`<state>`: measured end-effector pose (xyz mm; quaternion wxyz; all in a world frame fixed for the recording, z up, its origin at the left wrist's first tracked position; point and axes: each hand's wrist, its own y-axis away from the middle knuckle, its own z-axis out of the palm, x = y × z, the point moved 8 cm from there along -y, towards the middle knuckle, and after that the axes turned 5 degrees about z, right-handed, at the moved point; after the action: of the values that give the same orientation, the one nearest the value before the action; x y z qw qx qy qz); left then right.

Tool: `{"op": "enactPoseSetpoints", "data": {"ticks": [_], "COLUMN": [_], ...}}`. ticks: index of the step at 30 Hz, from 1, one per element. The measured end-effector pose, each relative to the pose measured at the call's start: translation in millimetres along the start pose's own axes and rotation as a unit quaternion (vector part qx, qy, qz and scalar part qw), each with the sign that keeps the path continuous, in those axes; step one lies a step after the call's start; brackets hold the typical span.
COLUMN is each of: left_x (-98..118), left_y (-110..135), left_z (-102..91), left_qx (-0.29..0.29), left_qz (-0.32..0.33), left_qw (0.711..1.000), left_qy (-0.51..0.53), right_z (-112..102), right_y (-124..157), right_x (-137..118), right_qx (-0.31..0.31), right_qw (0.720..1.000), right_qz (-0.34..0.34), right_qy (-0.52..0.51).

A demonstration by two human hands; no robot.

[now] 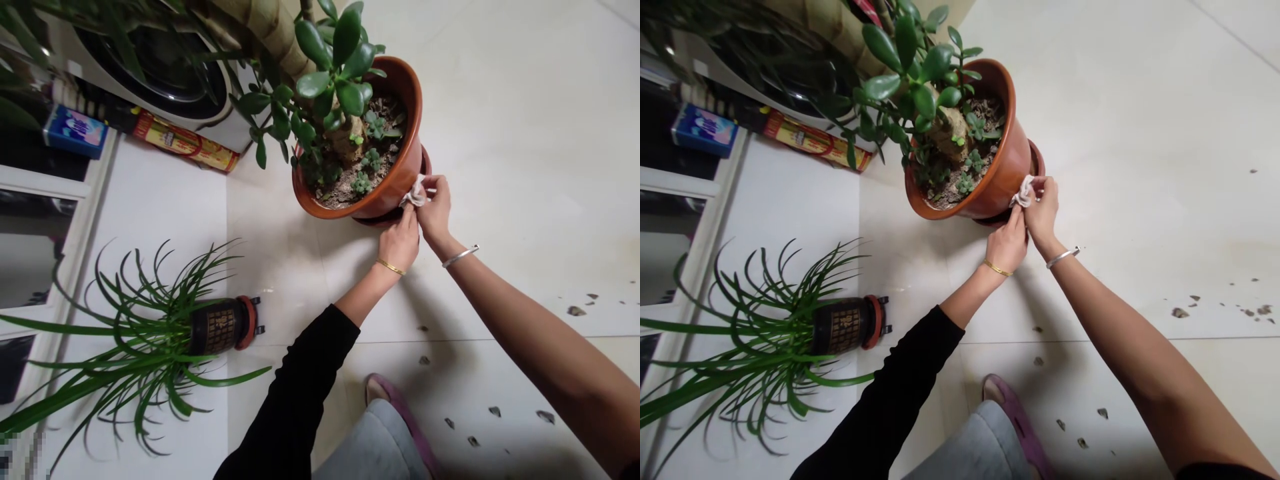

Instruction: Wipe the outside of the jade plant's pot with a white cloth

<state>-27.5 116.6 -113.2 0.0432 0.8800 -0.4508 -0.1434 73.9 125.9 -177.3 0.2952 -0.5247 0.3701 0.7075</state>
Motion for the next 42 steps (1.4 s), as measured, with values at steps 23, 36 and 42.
{"op": "enactPoseSetpoints", "data": {"ticks": [23, 36, 42], "left_x": [-16, -3, -5], "left_y": [29, -8, -1], "left_z": [11.0, -9.4, -8.4], "left_qx": [-0.001, 0.018, -0.058], "left_qz": [0.000, 0.029, 0.011], "left_qw": [1.000, 0.998, 0.998], "left_qy": [0.000, 0.045, 0.034], "right_z": [8, 6, 6], "right_y": [35, -15, -13], "right_x": [0, 3, 10], "right_qx": [-0.019, 0.004, -0.034], "right_qw": [1.000, 1.000, 0.999], "right_qz": [0.008, -0.003, 0.021], "right_qy": [0.000, -0.004, 0.020]}}
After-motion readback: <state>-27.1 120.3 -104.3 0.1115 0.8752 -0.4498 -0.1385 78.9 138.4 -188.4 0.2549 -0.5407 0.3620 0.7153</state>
